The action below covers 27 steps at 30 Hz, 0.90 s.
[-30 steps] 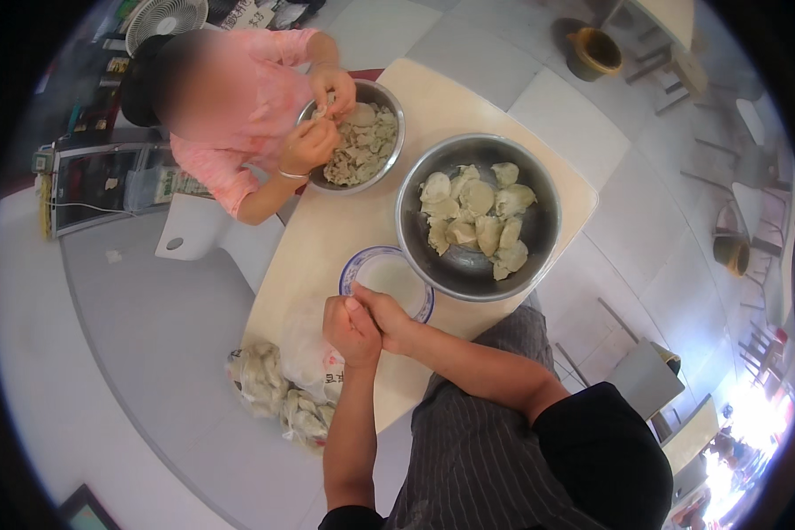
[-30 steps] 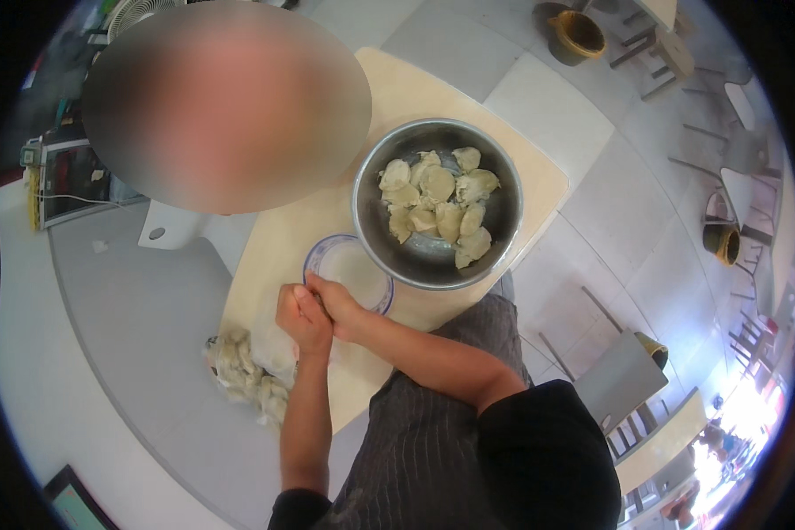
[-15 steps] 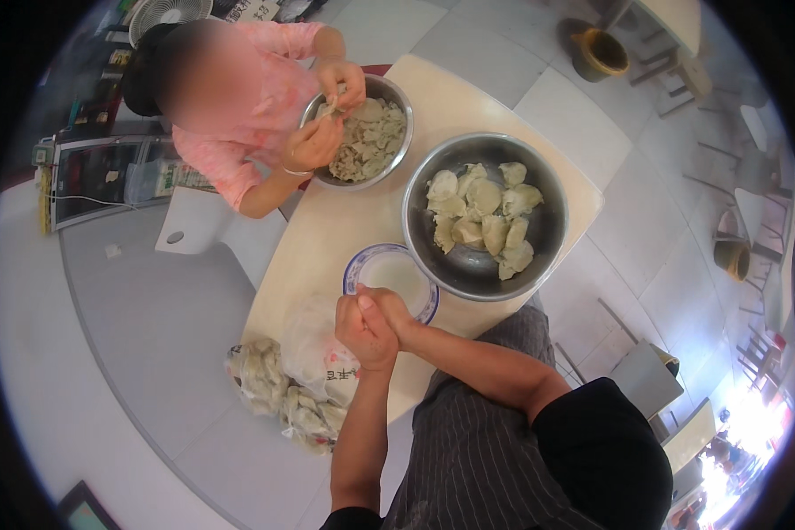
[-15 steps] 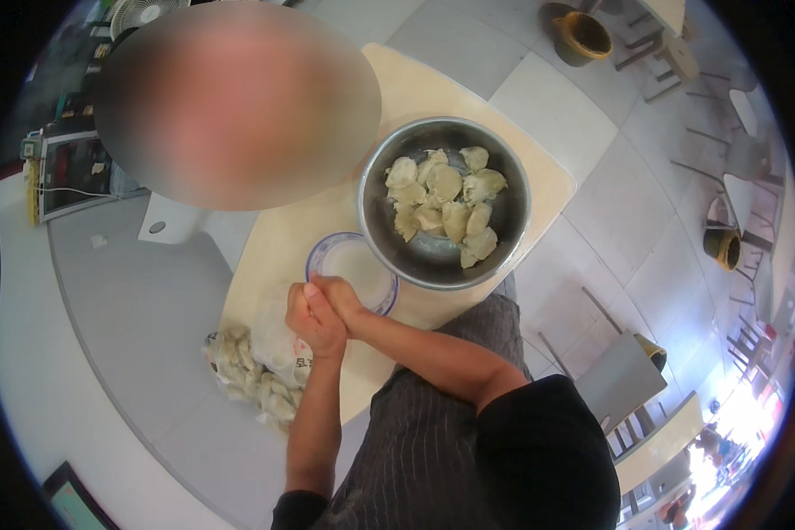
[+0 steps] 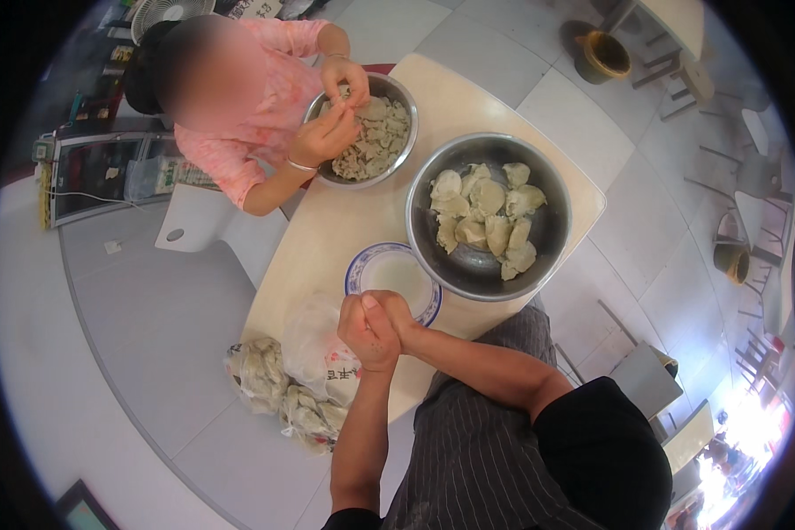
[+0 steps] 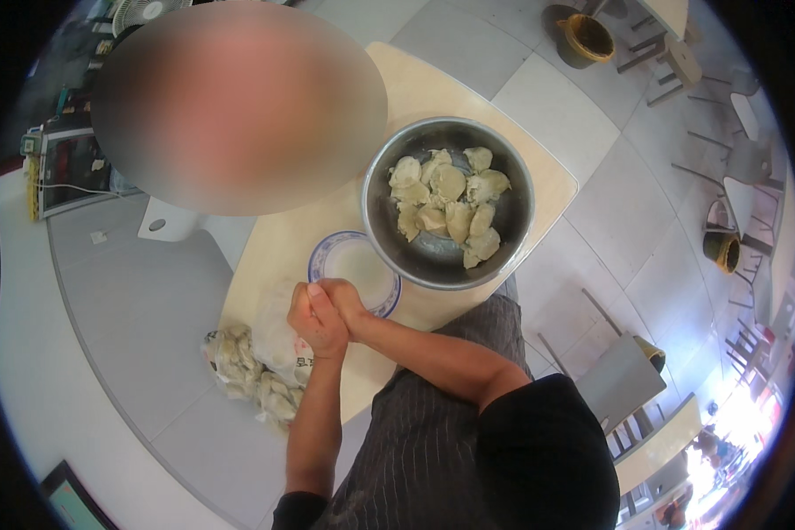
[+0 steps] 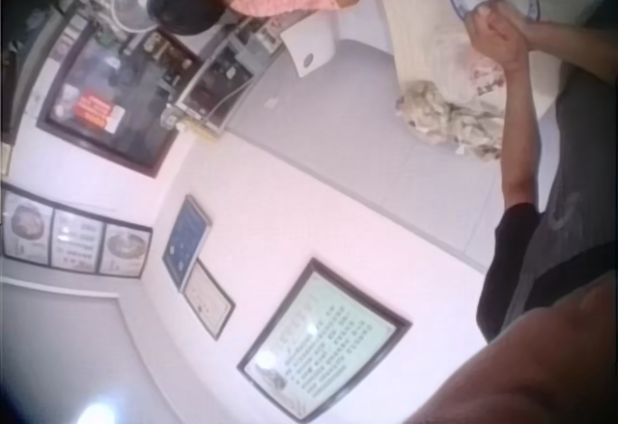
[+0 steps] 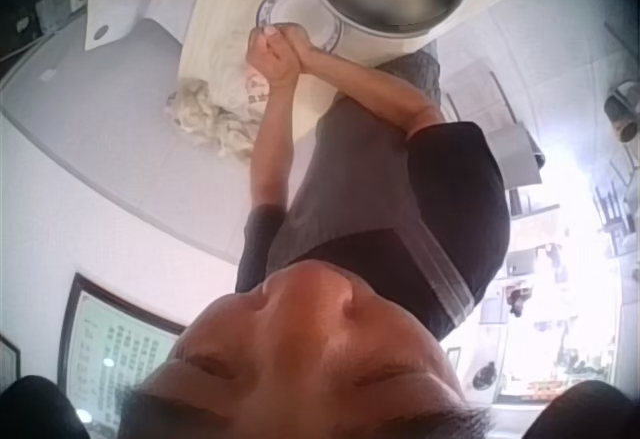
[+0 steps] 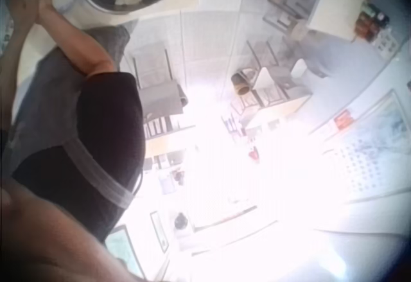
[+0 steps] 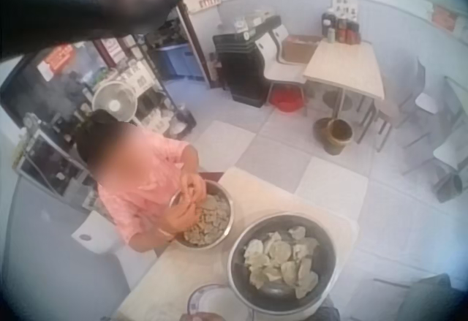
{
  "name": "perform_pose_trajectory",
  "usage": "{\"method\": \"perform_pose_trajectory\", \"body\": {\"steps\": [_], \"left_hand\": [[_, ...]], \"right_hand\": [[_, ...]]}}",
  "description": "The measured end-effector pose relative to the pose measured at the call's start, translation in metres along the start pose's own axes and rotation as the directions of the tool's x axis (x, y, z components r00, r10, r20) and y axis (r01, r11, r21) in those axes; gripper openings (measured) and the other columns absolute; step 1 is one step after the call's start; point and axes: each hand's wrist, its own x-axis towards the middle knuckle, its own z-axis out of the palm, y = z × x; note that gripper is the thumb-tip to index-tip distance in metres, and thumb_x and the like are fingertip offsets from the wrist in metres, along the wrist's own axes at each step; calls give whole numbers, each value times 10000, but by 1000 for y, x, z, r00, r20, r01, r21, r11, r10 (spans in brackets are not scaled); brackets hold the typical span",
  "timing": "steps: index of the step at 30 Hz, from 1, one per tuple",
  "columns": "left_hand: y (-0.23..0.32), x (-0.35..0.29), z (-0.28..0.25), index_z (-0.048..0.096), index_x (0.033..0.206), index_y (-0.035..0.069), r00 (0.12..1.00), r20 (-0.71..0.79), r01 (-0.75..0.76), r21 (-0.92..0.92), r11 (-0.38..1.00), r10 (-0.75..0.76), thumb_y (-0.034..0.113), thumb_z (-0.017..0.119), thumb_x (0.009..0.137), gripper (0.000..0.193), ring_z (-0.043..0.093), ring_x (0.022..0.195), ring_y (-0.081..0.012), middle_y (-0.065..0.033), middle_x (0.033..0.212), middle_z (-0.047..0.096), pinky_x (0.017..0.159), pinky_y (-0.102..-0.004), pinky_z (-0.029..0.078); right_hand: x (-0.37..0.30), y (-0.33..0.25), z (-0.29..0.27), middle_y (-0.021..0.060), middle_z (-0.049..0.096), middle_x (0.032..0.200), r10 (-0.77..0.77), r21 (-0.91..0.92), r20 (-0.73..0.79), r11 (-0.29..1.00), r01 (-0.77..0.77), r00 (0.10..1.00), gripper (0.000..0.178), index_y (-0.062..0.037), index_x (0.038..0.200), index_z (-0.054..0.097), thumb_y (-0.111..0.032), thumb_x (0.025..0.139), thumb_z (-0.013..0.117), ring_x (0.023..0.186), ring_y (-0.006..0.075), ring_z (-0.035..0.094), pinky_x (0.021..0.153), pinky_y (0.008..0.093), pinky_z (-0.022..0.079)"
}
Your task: The person forms dumplings by hand, placing them into a metal bowl. Another person across the table also forms dumplings. The camera wearer then places finished dumplings into a plastic bag and ties it shut.
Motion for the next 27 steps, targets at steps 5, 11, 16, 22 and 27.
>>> {"method": "perform_pose_trajectory", "body": {"steps": [5,11,16,22,27], "left_hand": [[0,0,0,449,654,-3,1000,-3,10,-2,1000,-10,207,431,933,350,443,509,-287,-153,593,457,489,-383,346],[2,1,-3,438,648,-4,1000,-5,24,-9,1000,-24,198,429,928,345,432,505,-269,-149,580,443,486,-377,340],[2,0,-7,488,687,-18,998,32,55,-5,998,-55,129,457,906,265,488,573,-332,-161,647,494,521,-409,380],[5,2,-3,422,638,0,999,-22,40,-30,999,-40,196,431,918,342,397,489,-233,-138,560,424,469,-364,312],[3,0,-4,417,631,5,998,-23,49,-44,998,-50,205,433,922,354,378,489,-202,-123,549,411,464,-353,299]], "right_hand": [[-12,-16,6,33,562,737,-156,-206,6,966,154,988,175,-24,812,590,-161,871,499,657,122,520,560,283,445],[-13,-22,9,27,554,728,-204,-324,26,924,201,979,175,-32,786,577,-160,871,494,654,118,516,552,280,439],[-11,-20,11,23,534,720,-129,-213,-7,969,125,992,183,-50,754,556,-163,873,477,663,120,507,565,282,434],[-15,-24,15,24,532,732,-98,-137,-23,986,93,995,187,-56,754,552,-176,874,474,671,125,502,577,283,431],[-17,-21,12,33,532,736,-73,-113,-17,991,70,997,195,-54,747,547,-183,871,470,668,129,492,578,280,425]]}}
